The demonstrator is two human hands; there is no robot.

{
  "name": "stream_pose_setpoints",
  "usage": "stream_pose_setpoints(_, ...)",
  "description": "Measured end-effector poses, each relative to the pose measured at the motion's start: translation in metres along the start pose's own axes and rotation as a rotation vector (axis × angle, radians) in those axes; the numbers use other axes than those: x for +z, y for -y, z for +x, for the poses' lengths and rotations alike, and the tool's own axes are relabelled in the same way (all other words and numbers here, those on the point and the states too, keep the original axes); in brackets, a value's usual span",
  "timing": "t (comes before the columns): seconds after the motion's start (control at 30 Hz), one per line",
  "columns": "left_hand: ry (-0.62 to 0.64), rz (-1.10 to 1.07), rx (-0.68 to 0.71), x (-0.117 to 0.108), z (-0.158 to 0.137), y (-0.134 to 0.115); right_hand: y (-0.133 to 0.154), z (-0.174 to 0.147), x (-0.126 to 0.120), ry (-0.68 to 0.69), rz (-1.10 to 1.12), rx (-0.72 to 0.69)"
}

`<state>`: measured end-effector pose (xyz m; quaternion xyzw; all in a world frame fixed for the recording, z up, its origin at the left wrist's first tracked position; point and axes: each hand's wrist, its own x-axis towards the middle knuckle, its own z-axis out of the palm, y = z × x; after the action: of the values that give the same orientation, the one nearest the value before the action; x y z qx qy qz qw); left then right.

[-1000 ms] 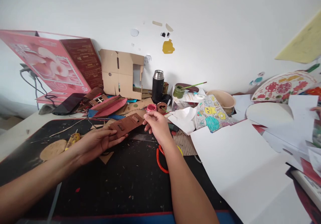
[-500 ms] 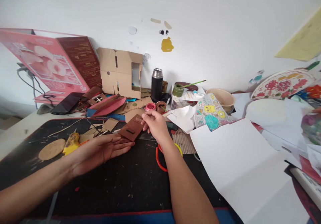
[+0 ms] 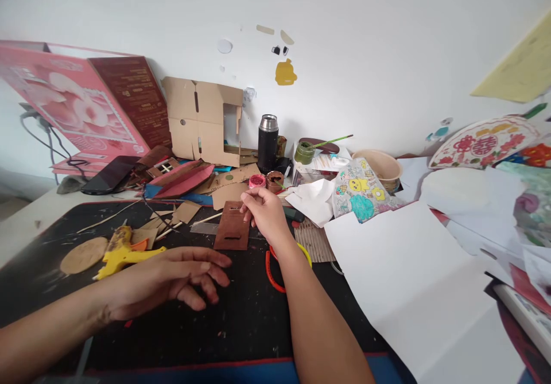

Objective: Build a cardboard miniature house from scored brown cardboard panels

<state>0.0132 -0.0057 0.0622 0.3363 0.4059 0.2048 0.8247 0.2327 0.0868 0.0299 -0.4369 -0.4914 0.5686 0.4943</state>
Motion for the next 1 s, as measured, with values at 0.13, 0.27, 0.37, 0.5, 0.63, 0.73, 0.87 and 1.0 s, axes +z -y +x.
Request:
stream_pose_setpoints(0.13, -0.089, 0.005, 0.188, -0.002, 0.011, -0.013, 0.003, -0.003, 0.003, 0.034, 0.035, 0.015)
stream_pose_setpoints(0.27, -0.144, -0.032, 0.287, 0.0, 0.029, -0.031, 0.007, -0.007, 0.006, 0.065, 0.055, 0.029)
stream_pose_setpoints(0.37, -0.139, -0.049, 0.322, 0.003, 0.039, -0.039, 0.009, -0.01, 0.009, 0.082, 0.041, 0.023)
stream_pose_setpoints(0.5, -0.124, -0.078, 0.348, 0.002, 0.048, -0.039, 0.009, -0.012, 0.012, 0.106, 0.025, 0.037)
stream_pose_setpoints(0.63, -0.137, -0.121, 0.354, -0.001, 0.053, -0.035, 0.008, -0.012, 0.014, 0.143, 0.032, 0.037)
stream_pose_setpoints(0.73, -0.151, -0.141, 0.34, -0.001, 0.056, -0.034, 0.006, -0.012, 0.015, 0.155, 0.015, 0.026)
stream_pose_setpoints(0.87, -0.146, -0.13, 0.324, -0.003, 0.058, -0.032, 0.004, -0.012, 0.016, 0.18, -0.004, 0.021)
stream_pose_setpoints(1.0, -0.138, -0.114, 0.334, -0.008, 0.06, -0.031, 0.004, -0.013, 0.017, 0.193, -0.014, 0.017)
